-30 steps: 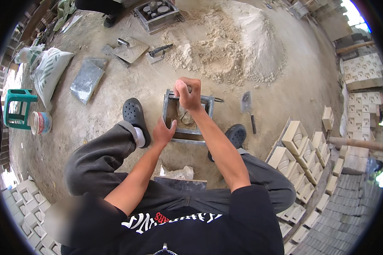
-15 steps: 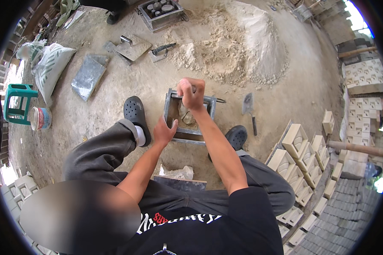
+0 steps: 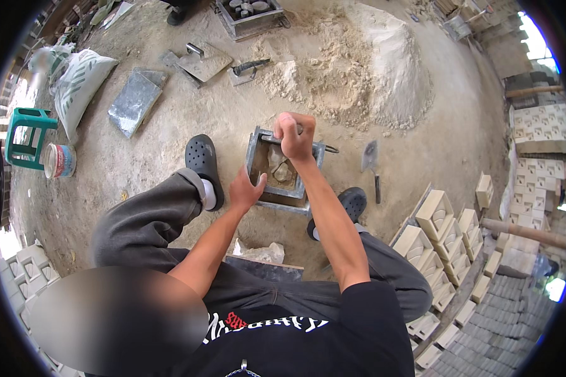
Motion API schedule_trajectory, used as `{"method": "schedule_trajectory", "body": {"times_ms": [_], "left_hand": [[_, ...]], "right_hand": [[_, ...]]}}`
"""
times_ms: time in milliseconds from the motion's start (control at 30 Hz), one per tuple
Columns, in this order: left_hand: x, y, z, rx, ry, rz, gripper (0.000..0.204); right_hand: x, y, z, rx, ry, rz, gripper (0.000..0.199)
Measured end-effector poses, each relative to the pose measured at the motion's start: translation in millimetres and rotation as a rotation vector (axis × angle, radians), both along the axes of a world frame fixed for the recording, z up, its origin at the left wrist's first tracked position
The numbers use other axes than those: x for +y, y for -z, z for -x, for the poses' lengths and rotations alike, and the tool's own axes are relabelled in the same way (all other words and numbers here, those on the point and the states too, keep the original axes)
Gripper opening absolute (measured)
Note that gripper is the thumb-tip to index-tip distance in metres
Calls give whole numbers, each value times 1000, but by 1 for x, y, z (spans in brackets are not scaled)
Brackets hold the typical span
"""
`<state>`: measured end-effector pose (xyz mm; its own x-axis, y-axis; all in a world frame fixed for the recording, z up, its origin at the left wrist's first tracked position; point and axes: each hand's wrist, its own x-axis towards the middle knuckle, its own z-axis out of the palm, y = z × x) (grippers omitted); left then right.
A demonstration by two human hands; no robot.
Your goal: The person picks up stone fragments, places them into a metal mold on the floor, and uses a small trowel to add white powder into the mold before compacting it with a wooden block.
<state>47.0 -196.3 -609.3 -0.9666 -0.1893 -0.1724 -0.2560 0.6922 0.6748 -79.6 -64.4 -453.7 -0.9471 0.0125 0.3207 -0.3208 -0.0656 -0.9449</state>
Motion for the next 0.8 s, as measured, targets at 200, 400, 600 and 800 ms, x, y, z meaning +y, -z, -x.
{"method": "schedule_trajectory", "body": {"times_ms": [200, 400, 600, 800], "left_hand": [[-1, 10, -4, 22, 11, 22, 60], [-7, 14, -4, 7, 7, 34, 65], [-7, 9, -4, -37, 19, 48, 65], [-3, 11, -3, -23, 14, 59, 65]], "right_hand": [[13, 5, -8, 19, -3, 33, 41], [16, -8, -12, 27, 32, 111, 42], [15, -14, -6, -87, 104, 46, 42], [17, 1, -5, -141, 142, 46, 42]]}}
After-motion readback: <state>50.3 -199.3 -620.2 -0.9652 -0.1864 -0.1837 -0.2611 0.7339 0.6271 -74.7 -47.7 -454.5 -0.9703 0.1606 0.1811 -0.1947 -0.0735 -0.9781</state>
